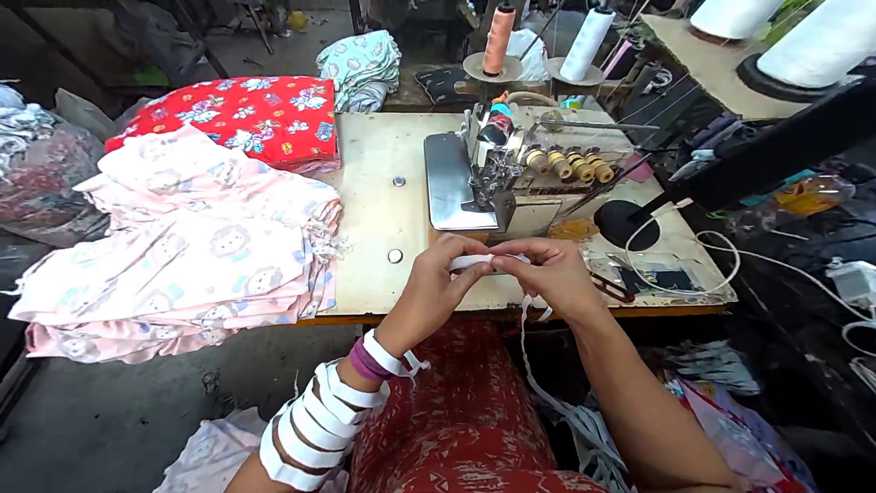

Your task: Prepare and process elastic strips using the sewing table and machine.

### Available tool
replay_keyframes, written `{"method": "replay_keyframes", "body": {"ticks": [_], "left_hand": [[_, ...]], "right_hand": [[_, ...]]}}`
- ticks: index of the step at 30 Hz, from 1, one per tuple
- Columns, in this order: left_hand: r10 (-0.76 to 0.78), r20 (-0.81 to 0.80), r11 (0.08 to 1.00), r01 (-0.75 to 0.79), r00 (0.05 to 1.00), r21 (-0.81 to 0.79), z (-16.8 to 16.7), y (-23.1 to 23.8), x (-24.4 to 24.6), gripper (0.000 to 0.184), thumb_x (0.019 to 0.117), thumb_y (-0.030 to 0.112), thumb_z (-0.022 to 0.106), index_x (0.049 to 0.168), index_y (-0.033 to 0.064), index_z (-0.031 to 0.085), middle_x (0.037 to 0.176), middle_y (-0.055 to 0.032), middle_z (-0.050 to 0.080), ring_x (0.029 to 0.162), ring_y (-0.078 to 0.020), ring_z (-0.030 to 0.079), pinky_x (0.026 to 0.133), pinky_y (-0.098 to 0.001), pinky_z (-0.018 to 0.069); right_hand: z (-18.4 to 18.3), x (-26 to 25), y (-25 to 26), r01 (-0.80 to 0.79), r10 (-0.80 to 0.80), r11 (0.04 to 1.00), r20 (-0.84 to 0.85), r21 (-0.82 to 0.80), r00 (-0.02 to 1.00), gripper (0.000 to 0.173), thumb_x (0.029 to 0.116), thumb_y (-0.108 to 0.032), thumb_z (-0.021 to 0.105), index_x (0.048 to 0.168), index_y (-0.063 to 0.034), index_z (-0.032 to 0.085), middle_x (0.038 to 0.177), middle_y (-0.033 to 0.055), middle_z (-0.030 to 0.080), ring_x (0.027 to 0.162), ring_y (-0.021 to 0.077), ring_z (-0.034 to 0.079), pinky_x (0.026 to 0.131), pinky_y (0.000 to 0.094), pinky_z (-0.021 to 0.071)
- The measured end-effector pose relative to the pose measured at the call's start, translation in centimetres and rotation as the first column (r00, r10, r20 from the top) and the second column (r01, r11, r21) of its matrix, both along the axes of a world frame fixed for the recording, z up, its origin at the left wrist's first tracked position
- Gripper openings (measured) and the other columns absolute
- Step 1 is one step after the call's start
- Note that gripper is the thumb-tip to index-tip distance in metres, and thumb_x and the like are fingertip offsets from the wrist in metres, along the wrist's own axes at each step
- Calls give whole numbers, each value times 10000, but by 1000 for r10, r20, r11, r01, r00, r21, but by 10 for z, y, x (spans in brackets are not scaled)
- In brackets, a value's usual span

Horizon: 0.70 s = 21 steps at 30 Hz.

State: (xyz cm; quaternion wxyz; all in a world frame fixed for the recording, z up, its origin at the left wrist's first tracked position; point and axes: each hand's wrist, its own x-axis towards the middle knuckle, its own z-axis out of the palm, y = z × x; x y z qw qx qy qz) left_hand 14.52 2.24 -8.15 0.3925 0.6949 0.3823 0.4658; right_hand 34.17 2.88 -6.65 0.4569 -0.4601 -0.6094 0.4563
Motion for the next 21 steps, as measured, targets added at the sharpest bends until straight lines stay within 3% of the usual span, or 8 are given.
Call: {"method": "replay_keyframes", "body": {"ticks": [4, 7, 9, 11, 13, 19, 21], "left_hand": [[86, -186, 947, -23, 979, 320, -5, 26, -2, 97, 925, 46, 709, 976, -26, 750, 1017, -134, 698, 912, -113, 683, 785, -204, 567], [92, -315, 872, 76, 945, 484, -5, 52, -5, 124, 916, 60, 716, 994, -22, 768, 1008, -143, 722, 954, -205, 697, 879, -277, 561], [58, -365, 857, 141, 929, 496, -3, 70, -7, 109, 918, 50, 710, 975, -14, 777, 1008, -139, 727, 958, -221, 699, 886, -295, 560], [40, -418, 854, 187, 908, 486, -3, 87, -8, 95, 922, 30, 698, 953, -7, 779, 1008, -134, 730, 942, -229, 696, 869, -312, 561], [24, -465, 861, 218, 885, 460, -7, 100, -7, 89, 930, 22, 685, 931, -3, 771, 997, -126, 727, 917, -230, 689, 846, -321, 558], [23, -480, 875, 215, 877, 434, -15, 105, -5, 103, 940, 30, 671, 935, 3, 771, 996, -110, 721, 917, -204, 685, 839, -290, 557], [33, -478, 873, 207, 878, 442, -15, 104, -5, 102, 939, 35, 673, 933, 5, 771, 999, -108, 724, 912, -201, 683, 830, -285, 556]], "right_hand": [[-2, 0, 18, 38, -37, 998, 10, -44, 999, 116, 886, -8, 736, 996, -24, 765, 674, -67, 673, 459, -65, 473, 447, 112, 408], [-4, 2, 34, 81, -80, 996, 28, -41, 996, 126, 895, -12, 731, 1015, -30, 765, 695, -57, 683, 461, -56, 476, 450, 121, 414], [-9, 2, 46, 108, -108, 994, 93, 5, 990, 122, 900, -30, 740, 1018, -37, 765, 750, -48, 702, 509, -57, 509, 483, 125, 432], [-19, 3, 59, 100, -122, 989, 230, 107, 965, 112, 917, -72, 734, 1020, -56, 775, 928, -6, 708, 727, 2, 607, 649, 183, 512], [-26, 3, 67, 70, -134, 978, 335, 196, 933, 113, 939, -75, 708, 1025, -48, 776, 1020, 58, 681, 870, 90, 640, 753, 262, 543], [-39, 13, 72, -29, -159, 911, 415, 412, 896, 193, 984, -90, 627, 1121, -43, 755, 1021, 88, 690, 856, 103, 664, 735, 233, 560], [-46, 17, 72, -68, -162, 872, 416, 486, 895, 208, 970, -40, 599, 1082, -43, 774, 1034, 113, 694, 833, 118, 673, 713, 240, 575]]}}
